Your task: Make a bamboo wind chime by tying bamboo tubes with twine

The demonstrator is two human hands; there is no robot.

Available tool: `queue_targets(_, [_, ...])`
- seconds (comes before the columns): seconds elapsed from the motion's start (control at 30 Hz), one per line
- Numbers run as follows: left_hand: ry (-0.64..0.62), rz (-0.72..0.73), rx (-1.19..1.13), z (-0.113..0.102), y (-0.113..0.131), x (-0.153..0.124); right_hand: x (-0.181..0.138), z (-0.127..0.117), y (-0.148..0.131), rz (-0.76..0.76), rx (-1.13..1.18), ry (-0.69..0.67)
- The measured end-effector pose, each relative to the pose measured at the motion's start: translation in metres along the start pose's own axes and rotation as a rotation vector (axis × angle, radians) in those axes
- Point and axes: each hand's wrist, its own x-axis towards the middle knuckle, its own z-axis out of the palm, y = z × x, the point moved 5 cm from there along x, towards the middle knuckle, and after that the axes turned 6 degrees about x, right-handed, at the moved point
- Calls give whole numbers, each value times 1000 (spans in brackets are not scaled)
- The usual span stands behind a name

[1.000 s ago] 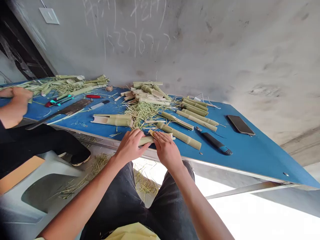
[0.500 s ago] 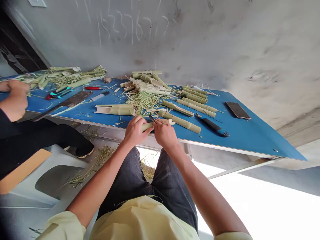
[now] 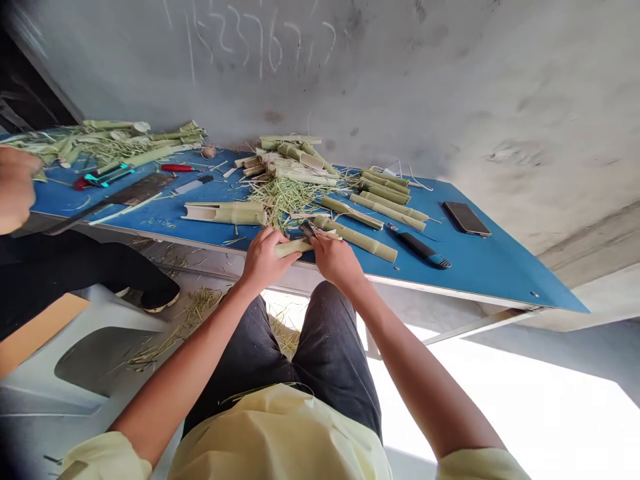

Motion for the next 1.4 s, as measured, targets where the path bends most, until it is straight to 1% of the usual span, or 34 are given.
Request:
queue_targets(0.13, [24, -50, 32, -2, 2, -1, 4, 3, 0, -47, 47, 14])
queue_targets(0.23, [-13, -5, 64, 0, 5, 2, 0, 6, -1, -136, 96, -8])
queue_targets(0.3, [-34, 39, 69, 0, 6, 4, -2, 6, 1, -165, 109, 7])
queue_targets(0.4, [-25, 64, 75, -4, 6, 6, -4, 2, 5, -213, 121, 52])
queue_targets(0.5, [-34, 75, 68, -6, 8, 5, -12, -6, 13, -295, 132, 45])
queue_targets(0.57, [-57, 84, 78, -6, 11, 5, -17, -11, 19, -323, 123, 49])
queue_targets(0.67, [-73, 85, 97, -4, 13, 6, -20, -10, 23, -335, 100, 86])
queue_targets(0.77, [-81, 77, 85, -4, 8, 7, -19, -6, 21, -350, 100, 117])
queue_targets(0.93, [-91, 106, 56, -6, 1, 8, -22, -8, 16, -399, 46, 75])
queue_targets(1.07, [-87, 39, -6, -6, -3, 11, -22, -12, 15, -431, 102, 57])
queue_targets(1.2, [-81, 5, -27, -6, -5, 12, -17, -12, 19, -339, 125, 95])
queue_targets(1.4, [-55, 7, 28, -11, -6, 9, -8, -8, 19, -367, 68, 1])
